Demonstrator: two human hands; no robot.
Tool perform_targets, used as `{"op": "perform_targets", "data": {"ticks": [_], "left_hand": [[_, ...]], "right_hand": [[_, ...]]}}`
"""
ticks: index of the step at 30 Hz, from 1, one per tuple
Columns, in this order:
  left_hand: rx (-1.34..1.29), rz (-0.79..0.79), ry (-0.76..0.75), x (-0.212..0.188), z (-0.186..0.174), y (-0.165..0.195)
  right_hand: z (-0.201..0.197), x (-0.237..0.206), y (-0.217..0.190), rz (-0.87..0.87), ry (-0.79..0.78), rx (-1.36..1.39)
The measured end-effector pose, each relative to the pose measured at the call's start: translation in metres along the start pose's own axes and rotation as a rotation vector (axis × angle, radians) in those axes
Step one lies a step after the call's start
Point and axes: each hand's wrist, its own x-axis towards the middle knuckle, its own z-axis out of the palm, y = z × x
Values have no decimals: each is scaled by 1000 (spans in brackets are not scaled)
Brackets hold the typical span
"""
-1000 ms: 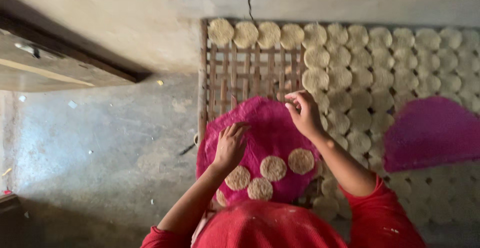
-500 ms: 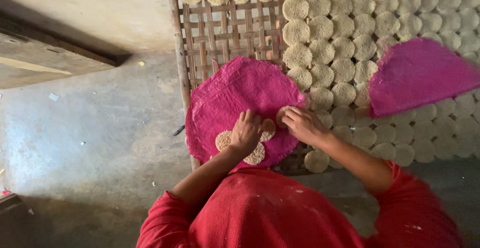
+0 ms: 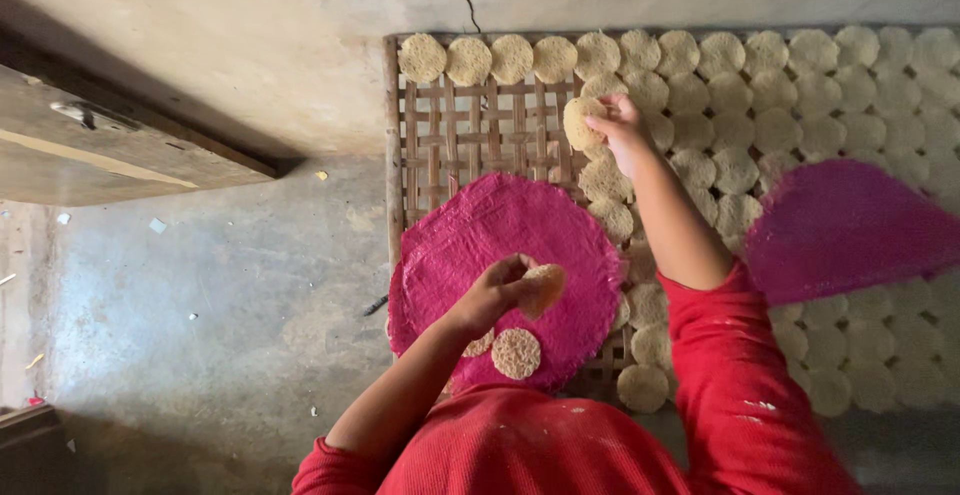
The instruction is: The person kneels beside bamboo drying racks and peels dried round papad discs off pink plastic sheets, placing the freed discs one by one onto the racks among other drying discs. They lift and reposition the plastic sheets to reach remaining discs and finally lift a full loaded rack.
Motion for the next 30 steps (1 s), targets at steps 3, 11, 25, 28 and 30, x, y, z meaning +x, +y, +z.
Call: {"op": "perform_targets", "data": {"ticks": [3,11,25,28,30], "left_hand": [[245,133,157,1,-18,15],[197,242,494,16,-47,47],[995,603,711,55,-12,76],[1244,376,531,14,-23,30],[1335,231,499,-20,-33,-2]], "right_hand": [[32,34,-4,-119,-23,-47],[55,39,-13,-623,369,-1231],[100,0,4,67,-180,-317],[100,37,8,59,-130,-246],[103,50,12,-121,-82,-413]]}}
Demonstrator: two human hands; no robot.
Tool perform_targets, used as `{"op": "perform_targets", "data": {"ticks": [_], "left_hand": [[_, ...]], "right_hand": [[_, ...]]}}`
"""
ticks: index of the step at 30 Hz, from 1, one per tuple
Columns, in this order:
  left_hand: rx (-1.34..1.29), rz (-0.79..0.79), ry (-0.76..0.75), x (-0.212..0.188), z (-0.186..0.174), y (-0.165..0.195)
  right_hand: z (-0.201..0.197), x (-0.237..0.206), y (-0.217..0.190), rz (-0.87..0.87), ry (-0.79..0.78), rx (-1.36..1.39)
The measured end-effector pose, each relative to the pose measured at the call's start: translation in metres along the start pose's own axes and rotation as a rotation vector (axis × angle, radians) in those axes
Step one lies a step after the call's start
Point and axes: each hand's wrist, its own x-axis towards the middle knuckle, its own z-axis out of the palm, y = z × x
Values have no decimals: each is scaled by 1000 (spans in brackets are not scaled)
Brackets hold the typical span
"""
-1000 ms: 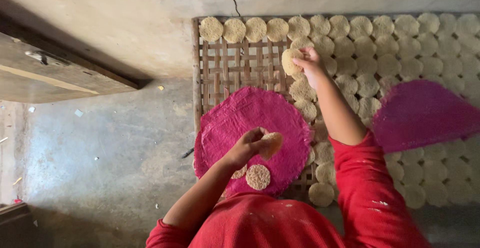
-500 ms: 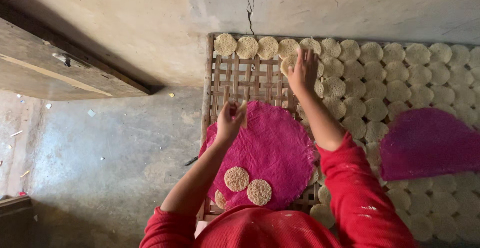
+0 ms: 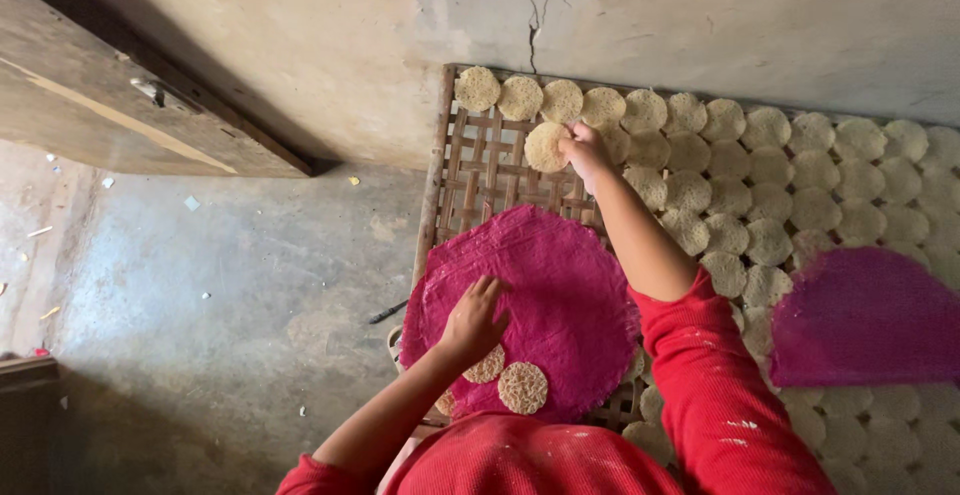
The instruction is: The person kneels beside bamboo drying racks and peels dried round papad discs off pink plastic sheets, placing the freed discs one by one onto the racks among other drying discs. They lift and reposition the plastic sheets to reach remaining discs and finally lift a full loaded rack.
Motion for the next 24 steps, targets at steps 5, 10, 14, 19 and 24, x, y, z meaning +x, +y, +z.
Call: {"op": "perform_targets", "data": {"ticks": [5,10,14,19,24], "left_hand": [[83,-15,77,-74,19,-40],[69,-53,110,-83,29,-57],[173,-65,38,-70,32,-61],[355,224,-37,-60,32,-65],[345,257,-107,-52,29,-63]], "right_hand": [[11,8,3,-380,243,-819],[10,-17,-3,-724,430,-1119],[19,-116,20,-518,-24,-754],[33,-301,64,-414,-420,-619],[53,-368,89,-355,-243,-843]]}}
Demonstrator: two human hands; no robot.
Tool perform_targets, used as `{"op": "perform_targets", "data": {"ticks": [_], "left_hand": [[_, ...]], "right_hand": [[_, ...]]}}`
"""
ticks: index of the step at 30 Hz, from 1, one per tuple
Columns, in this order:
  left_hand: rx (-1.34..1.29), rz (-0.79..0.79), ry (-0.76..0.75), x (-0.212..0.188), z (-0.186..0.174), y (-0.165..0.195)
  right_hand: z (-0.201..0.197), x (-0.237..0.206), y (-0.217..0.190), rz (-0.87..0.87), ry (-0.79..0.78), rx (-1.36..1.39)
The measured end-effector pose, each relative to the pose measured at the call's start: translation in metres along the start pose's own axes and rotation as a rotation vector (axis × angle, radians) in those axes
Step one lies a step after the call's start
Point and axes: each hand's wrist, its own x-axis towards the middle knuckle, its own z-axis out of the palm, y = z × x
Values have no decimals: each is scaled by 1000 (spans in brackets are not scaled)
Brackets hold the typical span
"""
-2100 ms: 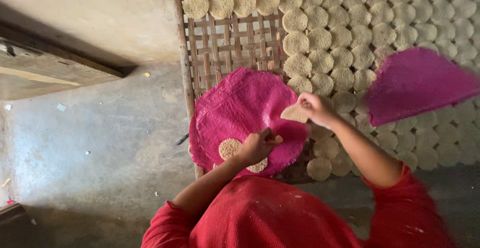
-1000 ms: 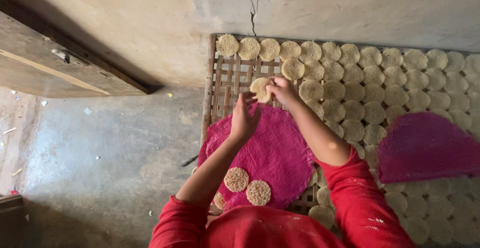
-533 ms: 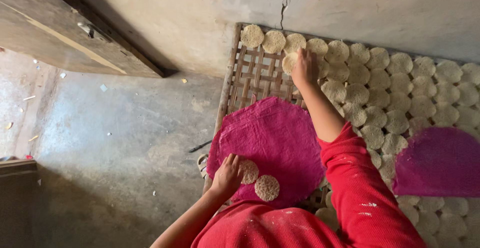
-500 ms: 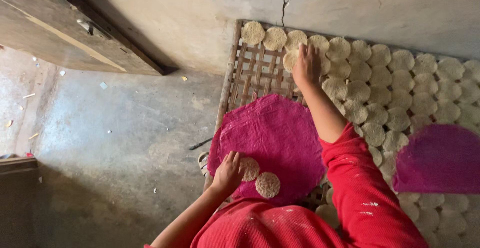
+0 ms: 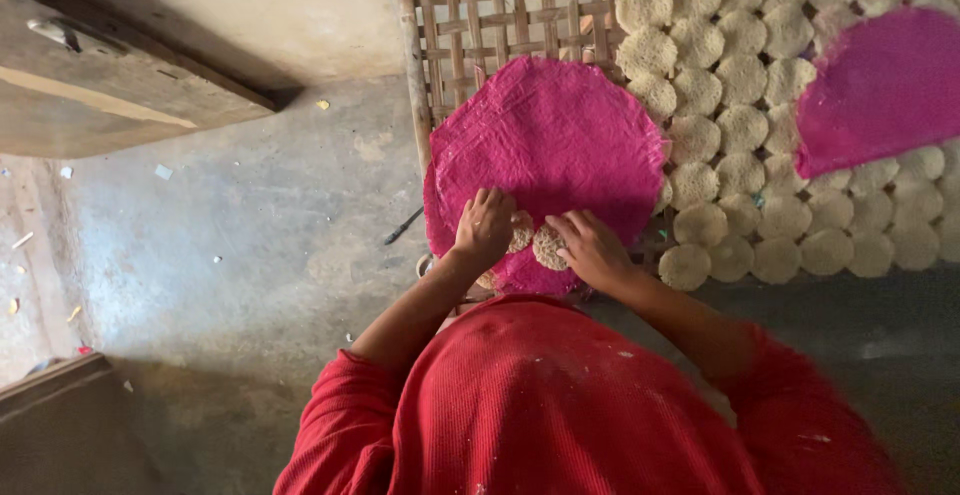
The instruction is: The person kneels beside bamboo drying racks and peels dried round papad discs off pink plastic sheets, placing the freed discs one by one onto the racks among other drying discs. They lift and reposition the plastic sheets to reach remaining discs and finally lift a full loaded rack.
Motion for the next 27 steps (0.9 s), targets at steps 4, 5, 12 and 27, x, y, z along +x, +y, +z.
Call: {"op": "perform_targets", "data": {"ticks": [4,5,12,27], "left_hand": [[-4,311,27,-10,-13,-5],[-107,310,14,-17,-17,-10],[-937,75,-86,-51,-25,-43],[-1341,-327,54,-26,-79,-26]], "right_hand": [[20,7,-8,202,-114,-166],[24,6,-11,185,-135,-217],[8,-38,0,-332,-6,-49],[-112,231,93,281,-351,1019]]}}
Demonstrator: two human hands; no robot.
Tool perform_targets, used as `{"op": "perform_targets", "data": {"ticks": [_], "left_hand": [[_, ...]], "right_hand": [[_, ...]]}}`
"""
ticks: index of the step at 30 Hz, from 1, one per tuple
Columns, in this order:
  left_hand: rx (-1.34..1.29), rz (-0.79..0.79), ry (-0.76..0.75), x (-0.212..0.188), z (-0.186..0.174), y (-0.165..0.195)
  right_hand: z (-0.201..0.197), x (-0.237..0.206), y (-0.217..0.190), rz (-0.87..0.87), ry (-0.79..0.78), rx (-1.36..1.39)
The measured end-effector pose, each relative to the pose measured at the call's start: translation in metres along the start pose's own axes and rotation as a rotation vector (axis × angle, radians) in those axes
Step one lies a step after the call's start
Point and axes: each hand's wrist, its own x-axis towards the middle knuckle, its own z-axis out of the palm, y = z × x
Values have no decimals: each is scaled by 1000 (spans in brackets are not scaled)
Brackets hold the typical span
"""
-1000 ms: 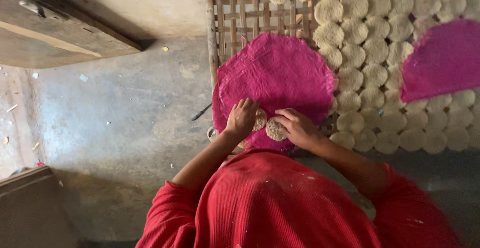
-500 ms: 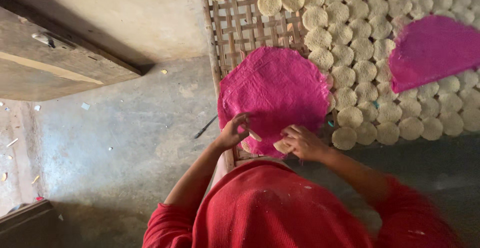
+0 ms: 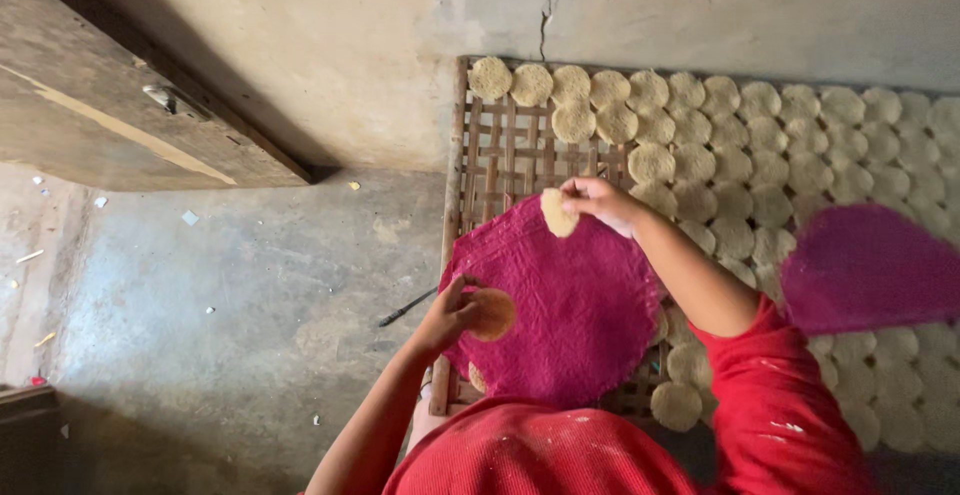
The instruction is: The person kneels beside bamboo drying racks and peels dried round papad discs off pink plastic sheets, placing the freed discs one by one onto the racks among other drying discs. They lift and reposition the plastic sheets to reach remaining discs and finally lift a full loaded rack.
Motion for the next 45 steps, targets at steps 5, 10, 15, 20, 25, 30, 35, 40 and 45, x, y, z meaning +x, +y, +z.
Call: {"op": "perform_targets", "data": {"ticks": [5,10,15,20,25,30,35,40,45], "left_hand": [[-186,163,123,29,4,9],[-251,153,160,40,3,17],[-289,249,170,55,2,26],[-423,295,246,77,2,36],[-444,327,253,94,-4,48],[-259,389,341,108,-2,55],[92,367,437,123,5,70],[338,538,340,133,9,78],[166,666,453,117,-2,67]], "right_hand": [[-7,85,-59,-409,587,-534],[16,97,-64,-515,573,-1361],[37,90,-52,-481,687,-1209],[39,87,-53,-344,779,-822],[41,78,-53,-543,692,-1121],[54,79,-56,-399,823,-1031],[86,74,-50,-100,242,237],[95,85,-60,25,217,620],[61,129,-86,19,408,462]]}}
